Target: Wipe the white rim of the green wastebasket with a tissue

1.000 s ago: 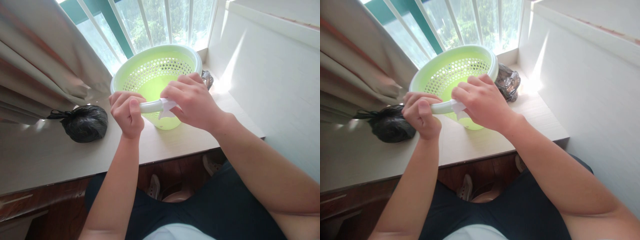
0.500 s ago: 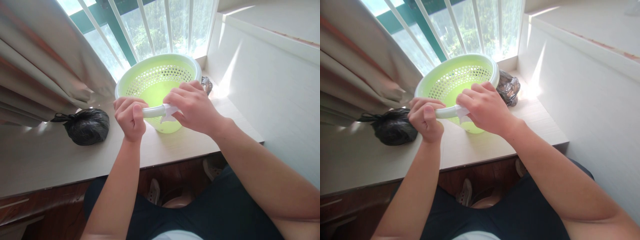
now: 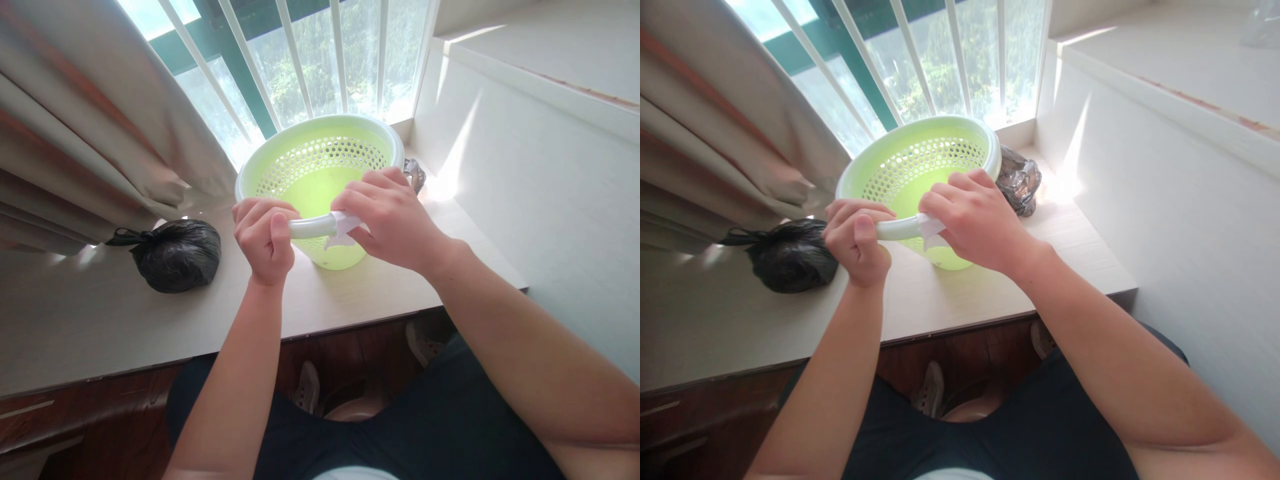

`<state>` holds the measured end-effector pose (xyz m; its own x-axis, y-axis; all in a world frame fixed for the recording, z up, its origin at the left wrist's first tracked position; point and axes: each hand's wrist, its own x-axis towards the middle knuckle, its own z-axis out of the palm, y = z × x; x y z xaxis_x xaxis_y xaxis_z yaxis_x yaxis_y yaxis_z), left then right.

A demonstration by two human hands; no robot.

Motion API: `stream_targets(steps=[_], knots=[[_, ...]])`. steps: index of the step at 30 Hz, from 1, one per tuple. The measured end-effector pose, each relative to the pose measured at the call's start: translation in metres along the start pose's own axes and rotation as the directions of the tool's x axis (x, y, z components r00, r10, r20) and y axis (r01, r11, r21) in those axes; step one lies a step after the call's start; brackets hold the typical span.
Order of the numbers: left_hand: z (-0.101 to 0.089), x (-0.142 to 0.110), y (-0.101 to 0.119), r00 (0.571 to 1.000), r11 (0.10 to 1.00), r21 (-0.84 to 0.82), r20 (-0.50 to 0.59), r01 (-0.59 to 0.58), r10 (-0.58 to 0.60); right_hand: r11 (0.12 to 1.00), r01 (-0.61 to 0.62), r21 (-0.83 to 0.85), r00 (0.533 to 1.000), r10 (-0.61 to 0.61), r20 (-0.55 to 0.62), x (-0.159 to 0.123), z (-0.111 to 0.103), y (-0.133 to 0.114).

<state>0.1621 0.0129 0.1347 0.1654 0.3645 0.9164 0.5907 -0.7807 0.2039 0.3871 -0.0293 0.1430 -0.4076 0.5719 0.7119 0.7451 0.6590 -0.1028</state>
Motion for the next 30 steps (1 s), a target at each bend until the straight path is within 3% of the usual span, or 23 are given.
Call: stream_targets(steps=[6, 30], knots=[[-0.0007, 0.0024, 0.0023, 0.998, 0.997, -0.054, -0.032, -0.057, 0.056, 1.0, 0.003, 0.002, 1.0, -0.002, -0.009, -0.0003, 0.0002, 0.0002], [-0.0004, 0.0006, -0.0026, 0.999, 0.999, -0.016, -0.014, -0.034, 0.034, 0.998, -0.009, 0.056, 1.0, 0.011, -0.026, -0.0012, -0.0002, 0.0022]])
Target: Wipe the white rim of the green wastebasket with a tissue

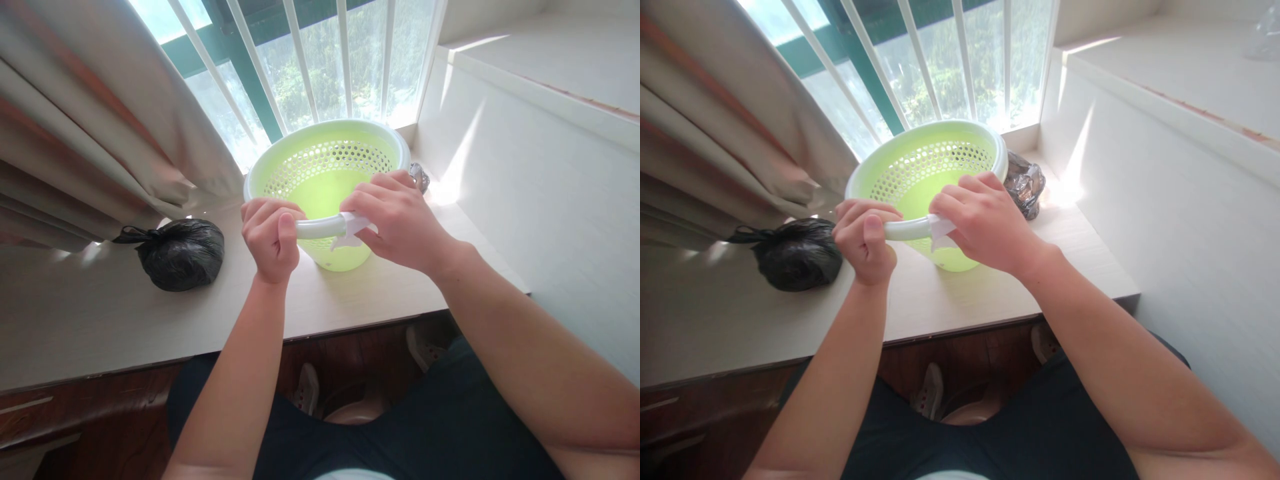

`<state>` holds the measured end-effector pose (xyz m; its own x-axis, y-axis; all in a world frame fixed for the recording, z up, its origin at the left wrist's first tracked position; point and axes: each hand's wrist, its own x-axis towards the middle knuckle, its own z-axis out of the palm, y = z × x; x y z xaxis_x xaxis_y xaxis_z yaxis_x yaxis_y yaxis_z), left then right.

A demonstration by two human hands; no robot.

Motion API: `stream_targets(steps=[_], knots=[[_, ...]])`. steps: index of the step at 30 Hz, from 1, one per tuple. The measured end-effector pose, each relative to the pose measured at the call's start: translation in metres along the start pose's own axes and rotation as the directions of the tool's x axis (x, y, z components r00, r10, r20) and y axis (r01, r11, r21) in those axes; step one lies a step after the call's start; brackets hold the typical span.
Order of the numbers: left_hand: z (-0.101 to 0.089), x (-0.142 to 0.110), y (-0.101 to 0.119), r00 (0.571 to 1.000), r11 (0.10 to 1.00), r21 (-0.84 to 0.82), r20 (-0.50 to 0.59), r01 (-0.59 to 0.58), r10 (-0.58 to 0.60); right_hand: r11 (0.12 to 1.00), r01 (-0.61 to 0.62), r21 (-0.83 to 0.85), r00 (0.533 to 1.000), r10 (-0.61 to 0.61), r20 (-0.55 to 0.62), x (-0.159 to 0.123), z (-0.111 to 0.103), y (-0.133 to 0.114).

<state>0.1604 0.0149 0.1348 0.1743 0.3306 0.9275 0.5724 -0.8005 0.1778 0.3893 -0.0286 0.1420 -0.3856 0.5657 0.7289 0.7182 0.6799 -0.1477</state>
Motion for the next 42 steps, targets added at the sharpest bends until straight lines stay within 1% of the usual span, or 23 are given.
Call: stream_targets(steps=[8, 12, 17, 21, 30, 42], knots=[[-0.0005, -0.0015, -0.0021, 1.0, 1.0, 0.024, 0.02, 0.018, -0.018, 1.0, 0.006, 0.0, 1.0, -0.006, -0.004, 0.0001, -0.0006, 0.0006], [-0.0014, -0.0012, -0.0019, 0.999, 1.0, 0.017, 0.03, 0.022, -0.022, 1.0, 0.012, -0.004, 1.0, -0.012, -0.005, -0.0001, -0.0011, 0.0013], [-0.0017, -0.0001, -0.0008, 1.0, 0.999, -0.034, 0.014, 0.011, -0.01, 1.0, 0.015, 0.003, 1.0, -0.015, -0.005, -0.0003, -0.0018, 0.003], [-0.0017, 0.0002, -0.0008, 0.999, 1.0, -0.014, 0.031, 0.025, -0.024, 1.0, 0.025, 0.006, 1.0, -0.025, -0.016, -0.0002, -0.0022, 0.0035], [-0.0031, 0.0009, -0.0004, 1.0, 0.998, -0.058, 0.019, -0.019, 0.02, 0.999, 0.044, 0.006, 0.999, -0.044, -0.019, -0.0001, -0.0023, 0.0051], [-0.0032, 0.0009, -0.0012, 1.0, 0.999, -0.048, 0.02, -0.017, 0.018, 0.998, 0.055, 0.005, 0.998, -0.055, -0.026, -0.0008, -0.0024, 0.0066]])
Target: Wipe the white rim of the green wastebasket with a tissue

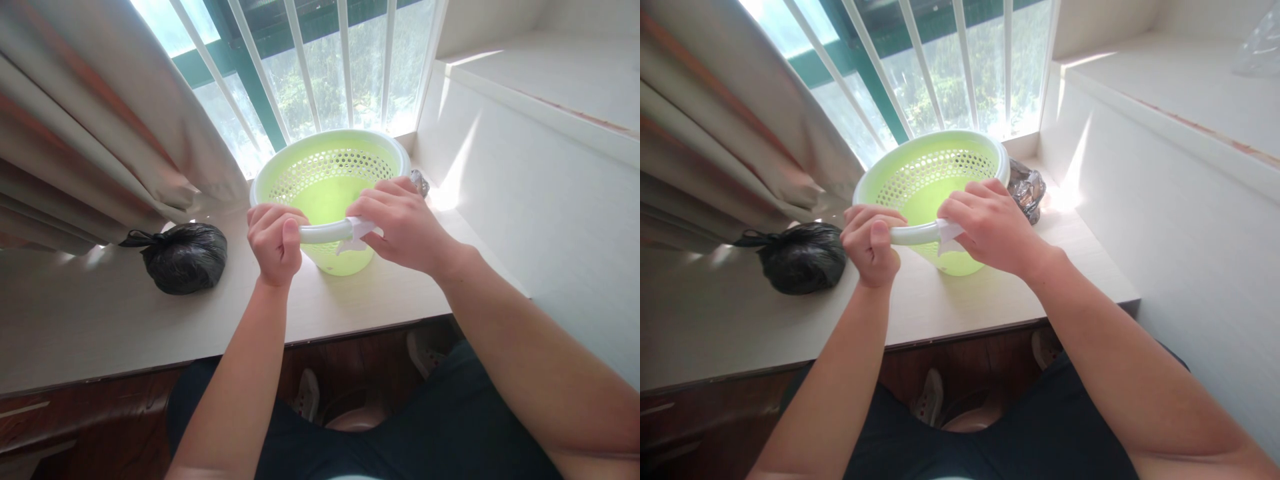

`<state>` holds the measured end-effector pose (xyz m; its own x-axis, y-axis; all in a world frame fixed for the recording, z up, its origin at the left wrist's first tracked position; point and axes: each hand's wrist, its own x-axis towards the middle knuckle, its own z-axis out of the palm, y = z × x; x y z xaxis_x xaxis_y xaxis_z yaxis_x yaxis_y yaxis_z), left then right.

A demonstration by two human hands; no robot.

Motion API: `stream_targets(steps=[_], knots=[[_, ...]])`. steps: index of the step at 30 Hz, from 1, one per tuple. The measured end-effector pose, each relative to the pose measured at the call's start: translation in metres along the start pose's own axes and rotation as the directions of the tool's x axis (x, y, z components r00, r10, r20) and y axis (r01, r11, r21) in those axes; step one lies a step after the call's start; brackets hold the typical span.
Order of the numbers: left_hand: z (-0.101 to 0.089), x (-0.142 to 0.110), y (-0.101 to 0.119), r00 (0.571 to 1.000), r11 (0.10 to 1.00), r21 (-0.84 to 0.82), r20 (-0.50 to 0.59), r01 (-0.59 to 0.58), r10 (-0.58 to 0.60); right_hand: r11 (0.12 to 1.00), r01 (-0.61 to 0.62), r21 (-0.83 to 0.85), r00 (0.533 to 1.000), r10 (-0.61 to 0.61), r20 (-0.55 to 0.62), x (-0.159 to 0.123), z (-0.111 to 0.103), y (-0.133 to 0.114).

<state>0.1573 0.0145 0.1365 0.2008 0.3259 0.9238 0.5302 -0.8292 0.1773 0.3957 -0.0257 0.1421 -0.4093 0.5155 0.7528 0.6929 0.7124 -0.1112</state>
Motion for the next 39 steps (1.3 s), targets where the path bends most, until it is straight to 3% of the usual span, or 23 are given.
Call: stream_targets(steps=[29, 39], knots=[[0.002, -0.0005, 0.0008, 1.0, 1.0, -0.006, -0.029, -0.009, 0.009, 0.999, -0.039, 0.008, 0.999, 0.039, 0.017, 0.0001, 0.0004, -0.0006], [0.0023, 0.0003, 0.0024, 0.999, 0.997, 0.059, -0.001, 0.045, -0.045, 0.998, -0.06, -0.002, 0.998, 0.06, 0.012, 0.0003, 0.0007, -0.0032]])
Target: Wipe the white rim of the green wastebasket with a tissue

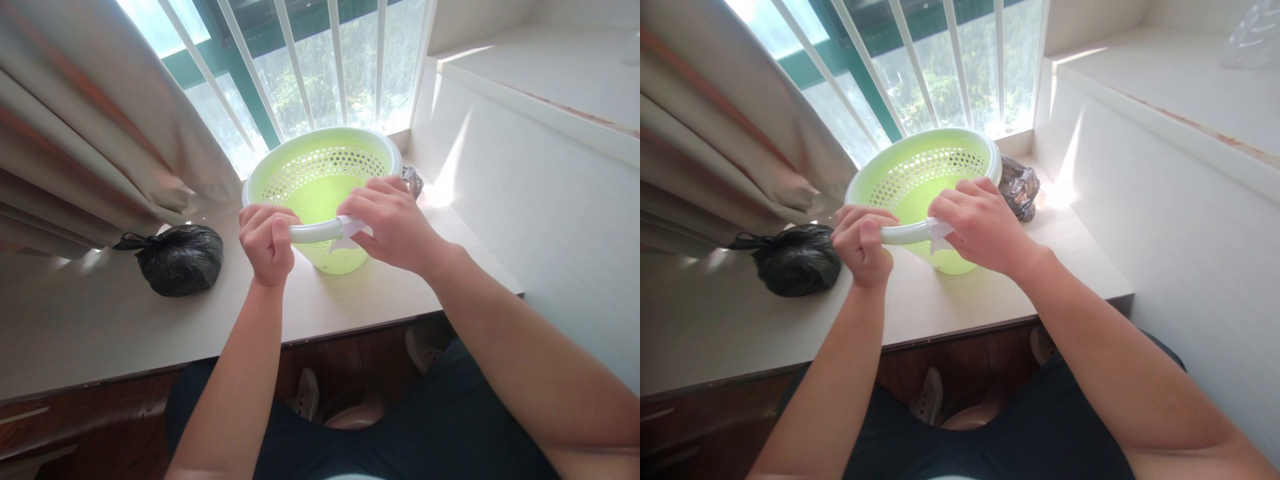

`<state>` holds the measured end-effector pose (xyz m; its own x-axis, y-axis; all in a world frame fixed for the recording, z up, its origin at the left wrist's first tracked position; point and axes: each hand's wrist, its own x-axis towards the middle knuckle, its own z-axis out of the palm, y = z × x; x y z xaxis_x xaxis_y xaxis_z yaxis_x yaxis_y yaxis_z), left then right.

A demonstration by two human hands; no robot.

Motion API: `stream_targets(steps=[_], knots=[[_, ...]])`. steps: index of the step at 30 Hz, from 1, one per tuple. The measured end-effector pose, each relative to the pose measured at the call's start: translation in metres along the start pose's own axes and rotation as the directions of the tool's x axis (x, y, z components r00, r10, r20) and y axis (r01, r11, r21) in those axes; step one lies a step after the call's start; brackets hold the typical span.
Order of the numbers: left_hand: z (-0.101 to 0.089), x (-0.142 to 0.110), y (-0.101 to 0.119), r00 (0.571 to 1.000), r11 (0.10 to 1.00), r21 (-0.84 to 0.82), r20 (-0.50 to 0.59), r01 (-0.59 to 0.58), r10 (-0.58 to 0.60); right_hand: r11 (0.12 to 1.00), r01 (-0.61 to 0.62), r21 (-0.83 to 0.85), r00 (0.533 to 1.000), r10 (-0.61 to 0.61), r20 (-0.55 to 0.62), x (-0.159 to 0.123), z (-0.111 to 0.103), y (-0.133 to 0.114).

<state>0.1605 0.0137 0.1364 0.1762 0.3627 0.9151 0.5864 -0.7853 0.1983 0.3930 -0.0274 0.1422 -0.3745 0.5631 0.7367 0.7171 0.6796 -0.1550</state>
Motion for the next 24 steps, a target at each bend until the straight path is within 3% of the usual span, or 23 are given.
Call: stream_targets(steps=[3, 12, 16, 20, 24], knots=[[-0.001, 0.001, 0.001, 0.999, 0.999, 0.025, 0.025, 0.026, -0.026, 1.0, -0.002, -0.007, 1.0, 0.003, 0.009, 0.001, 0.0, 0.0], [-0.014, 0.011, 0.005, 0.992, 0.993, -0.109, 0.121, 0.055, -0.041, 1.0, 0.012, -0.022, 1.0, -0.012, 0.018, 0.002, 0.0, 0.0], [-0.017, 0.013, 0.008, 0.99, 0.986, -0.126, 0.108, 0.106, -0.092, 0.999, 0.017, -0.029, 1.0, -0.016, 0.008, 0.002, 0.002, 0.0], [-0.017, 0.014, 0.022, 0.988, 0.986, -0.097, 0.087, 0.133, -0.125, 0.999, 0.008, -0.039, 1.0, -0.007, 0.015, 0.002, 0.002, -0.002], [-0.014, 0.015, 0.041, 0.986, 0.992, -0.086, 0.141, 0.096, -0.084, 0.998, 0.0, -0.058, 1.0, 0.001, 0.011, 0.002, 0.001, -0.004]])
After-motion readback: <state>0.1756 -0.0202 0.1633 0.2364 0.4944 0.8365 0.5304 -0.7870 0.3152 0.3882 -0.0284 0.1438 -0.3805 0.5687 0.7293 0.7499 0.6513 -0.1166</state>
